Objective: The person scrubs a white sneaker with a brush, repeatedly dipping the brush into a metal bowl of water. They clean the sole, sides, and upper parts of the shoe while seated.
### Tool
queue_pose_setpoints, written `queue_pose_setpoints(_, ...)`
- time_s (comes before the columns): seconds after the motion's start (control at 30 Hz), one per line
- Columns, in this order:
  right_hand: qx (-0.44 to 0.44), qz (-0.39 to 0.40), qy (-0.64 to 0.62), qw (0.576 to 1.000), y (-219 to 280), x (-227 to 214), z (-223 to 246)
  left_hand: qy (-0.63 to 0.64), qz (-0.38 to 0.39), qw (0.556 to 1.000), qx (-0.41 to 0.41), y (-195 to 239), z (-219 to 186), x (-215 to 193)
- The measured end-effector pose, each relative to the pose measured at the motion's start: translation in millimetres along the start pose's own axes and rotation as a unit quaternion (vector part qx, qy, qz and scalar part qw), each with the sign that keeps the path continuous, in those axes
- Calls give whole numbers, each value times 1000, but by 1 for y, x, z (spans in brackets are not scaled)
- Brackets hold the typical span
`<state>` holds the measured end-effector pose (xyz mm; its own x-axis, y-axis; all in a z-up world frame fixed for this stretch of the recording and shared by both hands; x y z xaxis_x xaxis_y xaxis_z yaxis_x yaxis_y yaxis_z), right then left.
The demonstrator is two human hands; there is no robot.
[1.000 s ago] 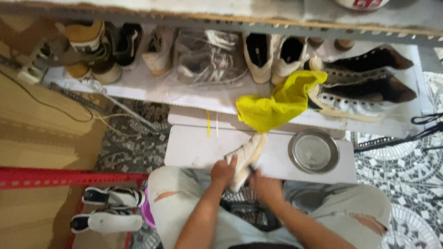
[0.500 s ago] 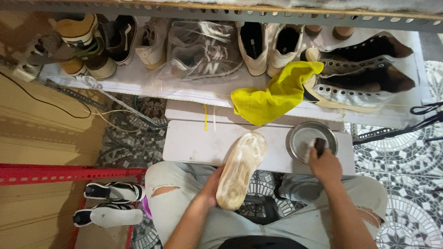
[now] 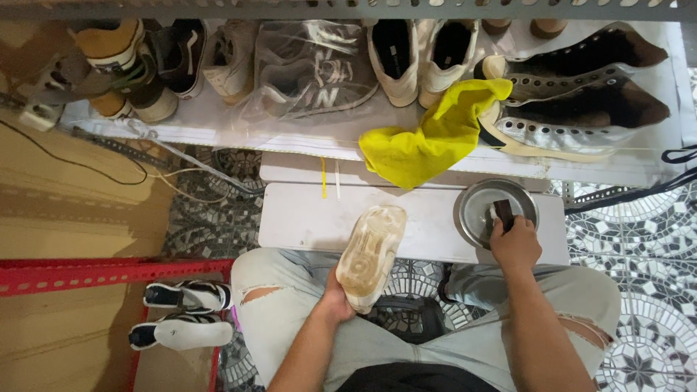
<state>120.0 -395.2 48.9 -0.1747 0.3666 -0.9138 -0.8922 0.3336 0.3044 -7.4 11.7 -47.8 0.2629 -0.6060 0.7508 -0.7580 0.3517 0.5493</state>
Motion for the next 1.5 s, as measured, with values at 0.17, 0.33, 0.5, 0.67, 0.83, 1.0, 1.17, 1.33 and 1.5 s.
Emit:
queue_pose_setpoints(0.17,8,-21,6,1000,-2,7,-6,55,48,997,19,-16,6,-16)
queue_pose_setpoints(0.33,1,-54,18,998,-8,13,-9,112,93,988,47,-15,-1,-28)
queue_pose_setpoints(0.5,-5,-44,31,999,-18,33,-19,6,69,995,74,12,-28,21)
queue_pose_setpoints(0.67,-12,-47,62,997,-16,34,-15,-19,36,996,85,34,-39,59)
queue_pose_setpoints(0.83,-6,-39,65,997,-18,34,-17,-77,37,990,109,41,-40,74)
queue_pose_setpoints(1.0,3,-77,26,997,-30,38,-31,-208,54,958,188,44,-41,96)
queue_pose_setpoints(1.17,11,-53,-55,997,-22,18,-21,-327,-6,928,177,52,-49,105)
queue_pose_setpoints(1.33,1,-53,-17,998,-18,17,-19,-247,-38,927,280,30,-36,37)
queue_pose_setpoints(1.5,13,-38,-134,990,-2,-2,-7,-36,-10,976,216,32,-28,52)
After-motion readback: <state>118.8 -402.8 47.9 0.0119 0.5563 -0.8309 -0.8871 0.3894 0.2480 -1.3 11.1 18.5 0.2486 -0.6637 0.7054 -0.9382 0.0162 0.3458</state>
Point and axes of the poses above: each hand's wrist, its own y-axis away from the middle knuckle, its own x-axis out of the palm, z = x × y, the point moved 4 cm from there along -y, towards the middle knuckle, and after that the axes turned 12 degrees about z, right-handed, at the moved point
